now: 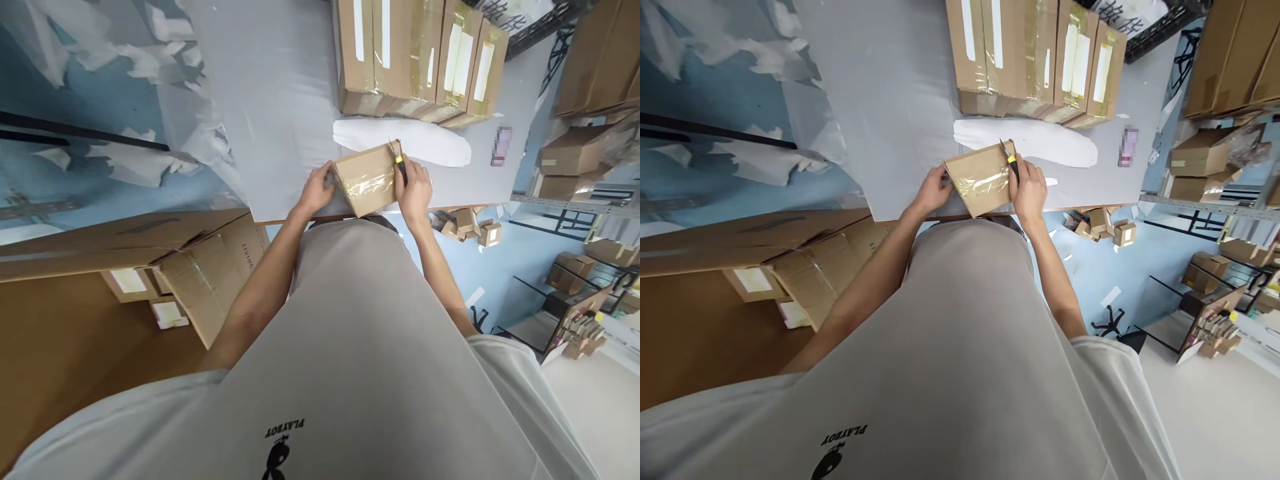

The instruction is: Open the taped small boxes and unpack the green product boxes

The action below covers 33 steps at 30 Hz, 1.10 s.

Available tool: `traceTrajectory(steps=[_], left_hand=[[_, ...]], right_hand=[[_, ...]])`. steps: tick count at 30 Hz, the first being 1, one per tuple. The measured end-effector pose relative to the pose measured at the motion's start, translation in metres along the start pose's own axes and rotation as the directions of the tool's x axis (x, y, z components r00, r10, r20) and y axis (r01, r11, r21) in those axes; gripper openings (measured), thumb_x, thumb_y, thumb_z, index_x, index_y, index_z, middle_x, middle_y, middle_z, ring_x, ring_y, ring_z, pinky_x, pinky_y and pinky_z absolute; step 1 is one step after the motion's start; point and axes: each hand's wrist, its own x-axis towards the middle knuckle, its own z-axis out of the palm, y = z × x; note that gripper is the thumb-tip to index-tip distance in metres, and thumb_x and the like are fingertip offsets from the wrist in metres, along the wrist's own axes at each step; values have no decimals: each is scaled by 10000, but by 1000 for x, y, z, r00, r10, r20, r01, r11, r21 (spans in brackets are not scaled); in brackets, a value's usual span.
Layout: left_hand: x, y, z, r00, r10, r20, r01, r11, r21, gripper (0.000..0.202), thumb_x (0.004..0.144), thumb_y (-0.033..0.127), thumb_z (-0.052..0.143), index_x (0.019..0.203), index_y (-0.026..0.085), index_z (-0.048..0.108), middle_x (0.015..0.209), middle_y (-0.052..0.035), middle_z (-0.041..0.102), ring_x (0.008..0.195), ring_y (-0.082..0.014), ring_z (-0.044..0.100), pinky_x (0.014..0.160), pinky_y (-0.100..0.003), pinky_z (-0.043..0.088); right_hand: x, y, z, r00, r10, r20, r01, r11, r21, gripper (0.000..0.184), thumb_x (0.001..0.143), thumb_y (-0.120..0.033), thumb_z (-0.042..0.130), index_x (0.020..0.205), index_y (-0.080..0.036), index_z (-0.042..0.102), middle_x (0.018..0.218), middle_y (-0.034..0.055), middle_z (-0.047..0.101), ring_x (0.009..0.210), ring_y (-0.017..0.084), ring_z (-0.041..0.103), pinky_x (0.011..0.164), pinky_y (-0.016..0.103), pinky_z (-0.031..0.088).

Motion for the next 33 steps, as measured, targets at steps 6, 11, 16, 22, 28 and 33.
traceTrajectory(steps=[6,11,16,22,28,33], left_hand=[[-2,78,-48,995,93,-22,-94,994,-54,279,1117,423,742,1286,244,873,1375,-104,859,1255,-265,828,1118,-398,710],[-12,120,-58,994,106,20,-105,993,-57,184,988,318,901,1141,220,870,1238,-74,865,1089,-245,838,1051,-423,758],[-6,113,-64,993,80,86,-74,994,-75,277,906,337,988,1129,216,875,1155,-58,862,1121,-293,849,1092,-489,769],[3,106,-68,990,58,126,-45,993,-109,313,880,368,1029,1118,230,880,1112,-50,870,1130,-317,849,1133,-550,767],[-1,109,-68,990,65,122,-55,995,-83,278,912,355,998,1132,232,880,1172,-63,871,1161,-318,853,1126,-525,764],[-4,108,-70,990,74,120,-68,996,-57,281,903,310,999,1153,254,882,1191,-49,854,1191,-329,848,1137,-514,756]], right_hand=[[-1,-19,-13,992,75,101,-63,992,-112,768,1277,-536,210,1930,-193,422,1722,285,639,1499,467,652,1262,649,553],[-27,-36,-48,964,125,234,-75,974,-214,749,1288,-540,224,1943,-226,407,1677,264,705,1480,476,724,1153,528,601],[-65,-66,-55,932,102,348,-83,994,-69,709,1286,-582,400,1940,-311,428,1461,171,880,1287,442,842,1045,456,627],[-73,-93,-50,917,35,398,-53,998,34,603,1304,-522,391,1865,-386,565,1516,96,881,1335,397,845,1063,447,646],[-67,-93,-49,930,-4,369,-15,999,48,616,1304,-522,378,1892,-403,517,1534,80,875,1389,384,812,1032,414,651],[-60,-101,-53,901,1,434,18,999,-41,610,1312,-485,343,1899,-419,496,1527,95,867,1326,361,817,999,386,626]])
